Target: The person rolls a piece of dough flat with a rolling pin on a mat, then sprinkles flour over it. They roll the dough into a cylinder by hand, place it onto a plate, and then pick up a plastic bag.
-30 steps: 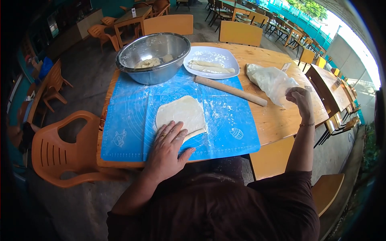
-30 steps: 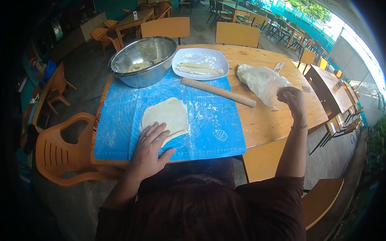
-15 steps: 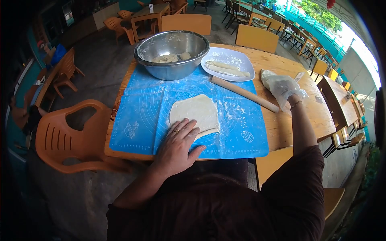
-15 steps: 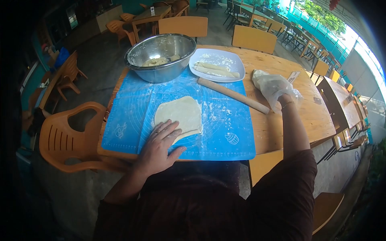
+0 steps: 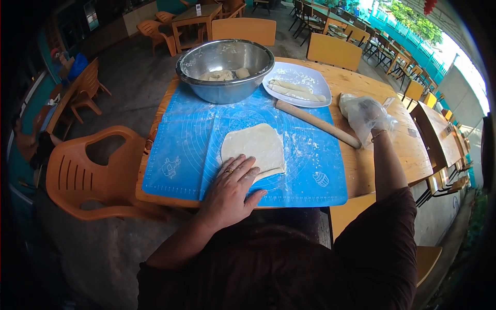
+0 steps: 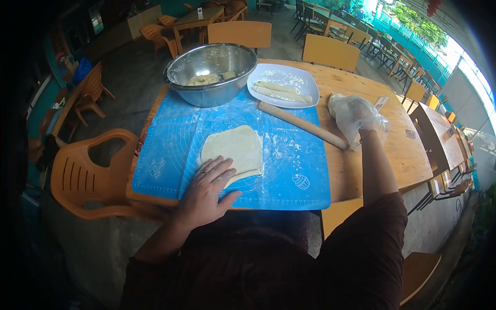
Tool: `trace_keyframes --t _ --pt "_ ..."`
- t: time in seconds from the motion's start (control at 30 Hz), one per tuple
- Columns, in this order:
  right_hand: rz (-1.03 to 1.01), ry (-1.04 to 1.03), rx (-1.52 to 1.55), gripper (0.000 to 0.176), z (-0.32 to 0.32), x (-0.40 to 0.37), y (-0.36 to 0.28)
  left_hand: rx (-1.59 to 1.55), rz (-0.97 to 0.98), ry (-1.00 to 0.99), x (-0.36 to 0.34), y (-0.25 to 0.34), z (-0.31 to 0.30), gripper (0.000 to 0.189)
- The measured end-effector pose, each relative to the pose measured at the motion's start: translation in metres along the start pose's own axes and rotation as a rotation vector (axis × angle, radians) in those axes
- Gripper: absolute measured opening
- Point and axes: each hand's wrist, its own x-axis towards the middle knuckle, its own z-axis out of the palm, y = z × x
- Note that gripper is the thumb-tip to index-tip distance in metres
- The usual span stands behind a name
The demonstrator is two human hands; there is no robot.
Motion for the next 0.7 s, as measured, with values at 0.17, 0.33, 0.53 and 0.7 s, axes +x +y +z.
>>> trace_keyframes --t 0.17,0.33,0.53,0.7 --pt "0.061 -0.058 1.17 0.029 0.008 0.03 0.136 0.008 0.011 0.005 0.0 0.001 0.0 0.046" --pt "0.19 -0.163 1.152 0.027 -0.025 -0.01 0.125 0.01 0.017 0.004 -0.001 0.001 0.0 0.046" --pt "0.285 -0.013 1.172 0.024 -0.02 -0.027 0.072 0.022 0.018 0.001 -0.001 0.001 0.001 0.046" --pt "0.365 -0.069 1.16 0.021 -0.053 -0.042 0.049 0.005 0.008 0.01 -0.002 0.0 0.0 0.046"
